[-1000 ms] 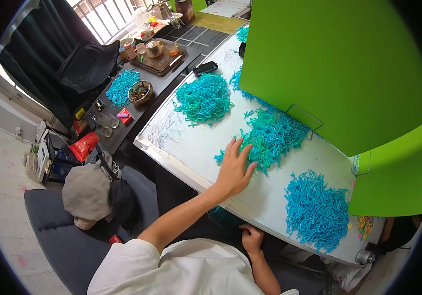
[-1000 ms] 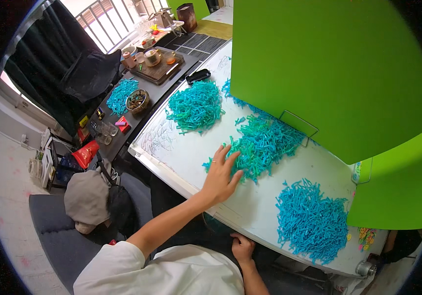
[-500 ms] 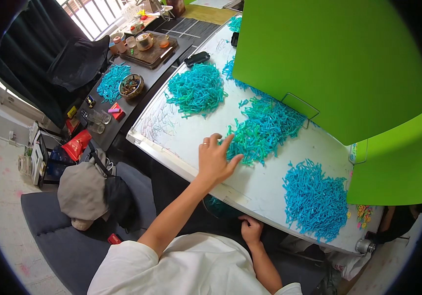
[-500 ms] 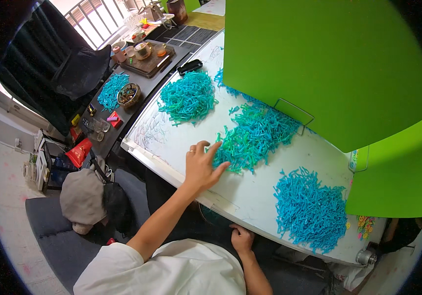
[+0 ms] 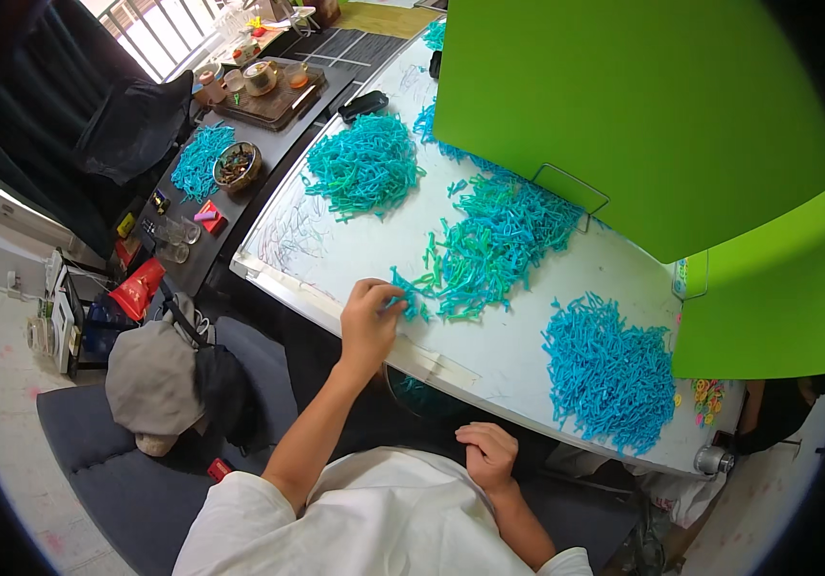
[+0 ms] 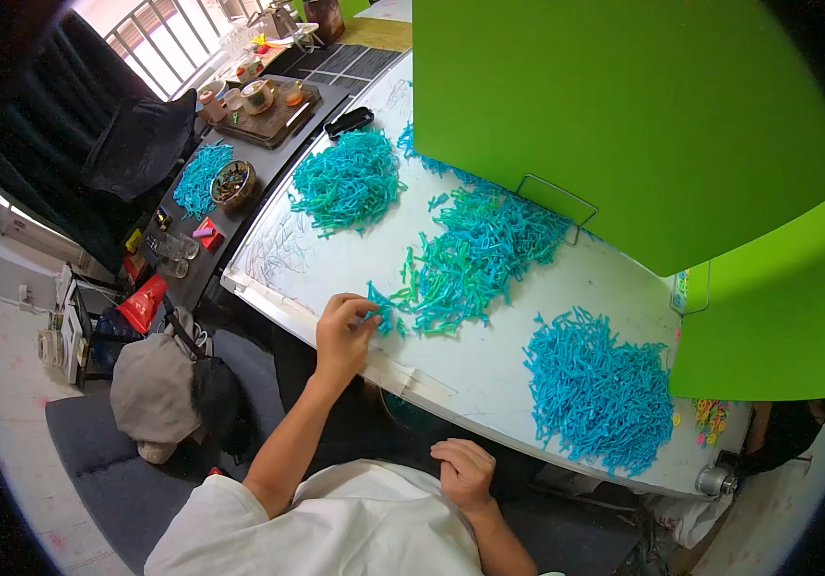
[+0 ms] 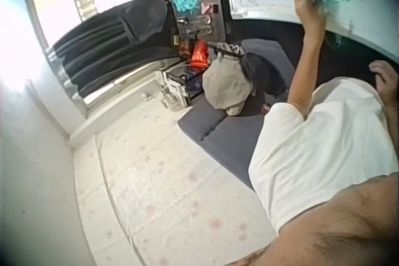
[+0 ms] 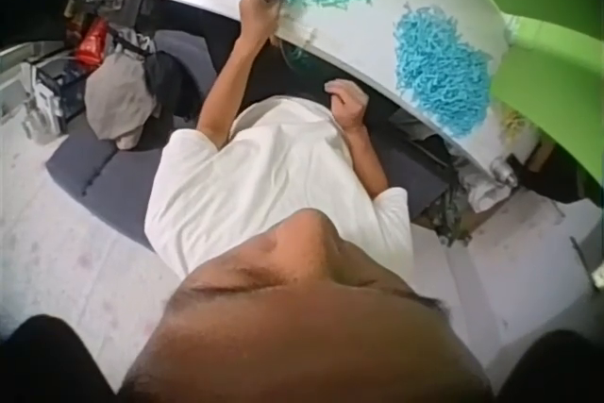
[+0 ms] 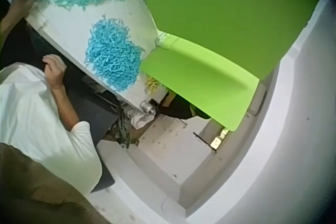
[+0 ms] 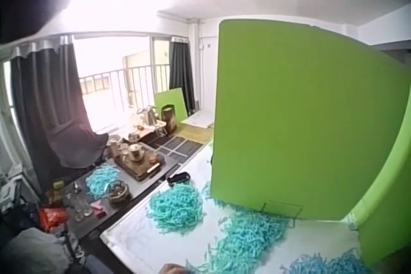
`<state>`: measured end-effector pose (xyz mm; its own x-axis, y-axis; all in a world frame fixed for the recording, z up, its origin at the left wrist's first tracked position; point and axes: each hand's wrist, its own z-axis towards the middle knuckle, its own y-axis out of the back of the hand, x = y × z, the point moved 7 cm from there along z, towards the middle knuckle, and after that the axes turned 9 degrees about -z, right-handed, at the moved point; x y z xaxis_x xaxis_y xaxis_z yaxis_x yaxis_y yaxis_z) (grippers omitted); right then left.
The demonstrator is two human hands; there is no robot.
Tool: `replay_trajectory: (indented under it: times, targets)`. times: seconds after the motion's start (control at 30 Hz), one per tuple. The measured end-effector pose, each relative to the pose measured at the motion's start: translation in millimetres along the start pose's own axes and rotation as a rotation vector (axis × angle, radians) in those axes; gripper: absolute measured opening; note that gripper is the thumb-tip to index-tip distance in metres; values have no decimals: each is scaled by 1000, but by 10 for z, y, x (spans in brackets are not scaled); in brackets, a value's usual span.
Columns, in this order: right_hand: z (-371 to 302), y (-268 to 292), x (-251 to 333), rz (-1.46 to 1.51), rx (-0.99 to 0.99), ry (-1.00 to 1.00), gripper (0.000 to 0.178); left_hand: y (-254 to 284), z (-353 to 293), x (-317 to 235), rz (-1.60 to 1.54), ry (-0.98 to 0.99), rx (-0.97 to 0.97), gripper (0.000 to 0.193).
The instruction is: Assembling small plastic links into a structure on a workshop table.
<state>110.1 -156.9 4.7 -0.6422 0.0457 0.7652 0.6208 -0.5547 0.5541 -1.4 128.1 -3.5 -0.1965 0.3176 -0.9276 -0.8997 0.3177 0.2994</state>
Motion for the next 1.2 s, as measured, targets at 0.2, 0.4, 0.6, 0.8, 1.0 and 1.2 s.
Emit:
replay_trajectory:
  times: [0.2,0.4,0.6,0.8,1.0,1.2]
  targets:
    - [502,72,173,-53,-100,66,24,182,53,158,-40,46,-17,24]
    - [1014,-234,205,-147,-53,-6,20,340,37,17,136,-57,-51,29]
    - [1284,-652,213,-295,71,-4,32,306,-48,-52,232,-186,140,27]
    - [1355,-858,189,-373,96,46,31,274,-106,208,-35,-42,91,22]
    - [1221,-711,84,-428,-1,-28,19,506,-66,-97,293,-245,-125,25]
    - [1238,-650,58,-318,41,-38,19,563,-51,-90,330,-126,-71,28]
